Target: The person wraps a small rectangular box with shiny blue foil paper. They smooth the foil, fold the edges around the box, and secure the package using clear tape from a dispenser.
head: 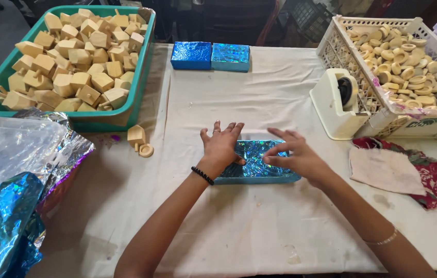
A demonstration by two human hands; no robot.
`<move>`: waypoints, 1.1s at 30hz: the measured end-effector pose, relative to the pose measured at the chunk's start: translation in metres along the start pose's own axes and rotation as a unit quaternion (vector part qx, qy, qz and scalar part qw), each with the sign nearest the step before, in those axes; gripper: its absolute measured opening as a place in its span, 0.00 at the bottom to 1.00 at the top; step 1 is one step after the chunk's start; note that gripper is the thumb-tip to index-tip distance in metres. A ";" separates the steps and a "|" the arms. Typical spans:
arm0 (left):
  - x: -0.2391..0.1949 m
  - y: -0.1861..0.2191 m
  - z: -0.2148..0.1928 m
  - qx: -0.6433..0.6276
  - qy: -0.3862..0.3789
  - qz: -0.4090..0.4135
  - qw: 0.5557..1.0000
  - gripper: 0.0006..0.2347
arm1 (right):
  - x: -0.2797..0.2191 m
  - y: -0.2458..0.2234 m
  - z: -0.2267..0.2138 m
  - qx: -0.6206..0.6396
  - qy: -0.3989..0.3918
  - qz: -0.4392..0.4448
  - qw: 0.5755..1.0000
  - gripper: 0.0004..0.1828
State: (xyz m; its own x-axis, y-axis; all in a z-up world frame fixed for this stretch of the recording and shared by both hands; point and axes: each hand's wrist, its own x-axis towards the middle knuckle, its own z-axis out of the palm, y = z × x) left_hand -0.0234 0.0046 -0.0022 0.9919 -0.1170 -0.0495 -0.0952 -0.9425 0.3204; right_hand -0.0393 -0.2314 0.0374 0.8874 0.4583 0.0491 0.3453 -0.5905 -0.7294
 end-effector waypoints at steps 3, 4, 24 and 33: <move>-0.002 0.000 -0.001 0.012 0.010 -0.002 1.000 0.53 | 0.016 0.002 0.018 0.049 -0.031 0.058 0.997 0.11; -0.002 0.000 -0.001 0.010 0.010 -0.004 1.000 0.54 | 0.020 0.005 0.023 0.024 -0.029 0.077 0.996 0.12; -0.004 -0.005 0.003 -0.003 0.009 -0.004 1.000 0.45 | 0.042 0.021 0.044 -0.153 0.103 0.091 0.979 0.50; -0.006 -0.006 0.003 -0.007 0.009 -0.003 1.000 0.46 | 0.058 0.021 0.042 -0.169 0.085 0.047 0.981 0.44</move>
State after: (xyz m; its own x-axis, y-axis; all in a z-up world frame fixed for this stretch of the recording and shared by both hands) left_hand -0.0287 0.0098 -0.0062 0.9938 -0.1058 -0.0354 -0.0880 -0.9388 0.3331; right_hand 0.0062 -0.1894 -0.0039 0.9482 0.2915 0.1264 0.3160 -0.8243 -0.4697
